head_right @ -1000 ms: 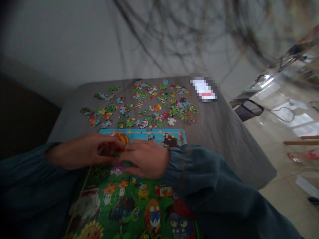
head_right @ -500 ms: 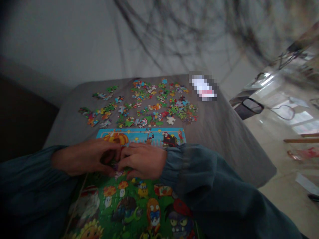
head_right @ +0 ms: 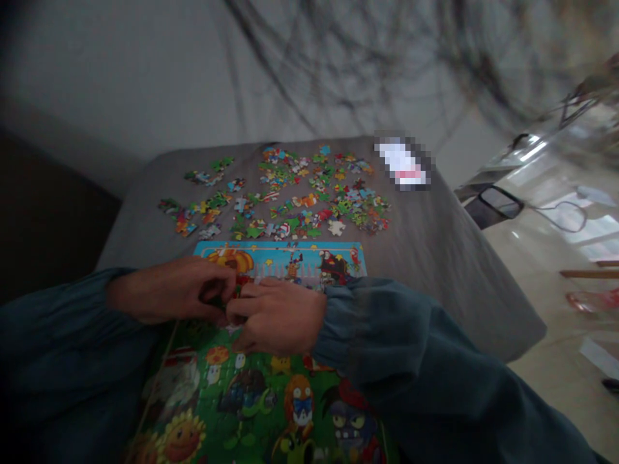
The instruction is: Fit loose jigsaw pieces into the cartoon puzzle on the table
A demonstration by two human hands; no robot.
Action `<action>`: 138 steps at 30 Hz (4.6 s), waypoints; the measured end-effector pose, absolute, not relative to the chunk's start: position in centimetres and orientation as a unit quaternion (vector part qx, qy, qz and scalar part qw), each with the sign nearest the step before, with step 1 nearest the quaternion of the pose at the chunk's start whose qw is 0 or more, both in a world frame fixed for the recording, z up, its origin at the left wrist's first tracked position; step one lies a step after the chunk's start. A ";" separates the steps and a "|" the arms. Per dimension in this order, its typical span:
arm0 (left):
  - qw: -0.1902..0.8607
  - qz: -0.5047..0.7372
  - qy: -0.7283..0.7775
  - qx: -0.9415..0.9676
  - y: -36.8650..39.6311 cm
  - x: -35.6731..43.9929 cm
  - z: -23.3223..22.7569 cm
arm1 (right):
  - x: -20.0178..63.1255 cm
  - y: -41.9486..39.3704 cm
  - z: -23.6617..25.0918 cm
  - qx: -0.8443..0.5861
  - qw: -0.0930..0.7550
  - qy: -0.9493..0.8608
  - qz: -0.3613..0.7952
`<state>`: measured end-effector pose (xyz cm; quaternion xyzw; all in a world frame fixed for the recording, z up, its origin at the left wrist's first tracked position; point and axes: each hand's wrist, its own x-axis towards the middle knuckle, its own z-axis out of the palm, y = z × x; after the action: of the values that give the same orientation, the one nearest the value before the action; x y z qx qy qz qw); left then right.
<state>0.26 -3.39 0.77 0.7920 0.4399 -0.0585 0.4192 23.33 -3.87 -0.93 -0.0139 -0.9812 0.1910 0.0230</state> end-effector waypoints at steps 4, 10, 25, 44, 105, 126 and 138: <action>0.435 -0.025 0.426 0.793 -3.2 0.0 0.9 | 23.5 -4.0 -0.6 -0.015 0.024 -0.980 0.199; 0.422 -0.001 0.427 0.800 -3.5 0.5 1.6 | 23.3 -3.7 -1.0 -0.028 0.012 -0.972 0.234; 0.425 -0.003 0.436 0.793 -3.3 0.3 1.4 | 23.2 -3.5 -1.4 -0.039 0.006 -0.963 0.267; 0.340 0.130 0.478 0.799 -2.7 -0.5 1.0 | 23.4 -2.9 -1.2 -0.043 0.130 -0.954 0.266; 0.274 0.189 0.586 0.739 6.4 -1.9 0.3 | 23.3 -2.1 -2.0 -0.119 0.182 -0.952 0.217; 0.115 0.102 0.520 0.840 5.4 -0.6 -1.2 | 23.9 -2.2 -0.6 -0.153 0.154 -0.955 0.202; 0.080 0.119 0.602 0.786 2.6 -0.6 -2.7 | 25.8 0.2 -1.3 -0.266 0.156 -0.941 0.142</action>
<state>-0.57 2.58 -2.68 0.7857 0.6018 0.1185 0.0803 25.84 0.23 -1.30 -0.2664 -0.9405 0.1418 0.1560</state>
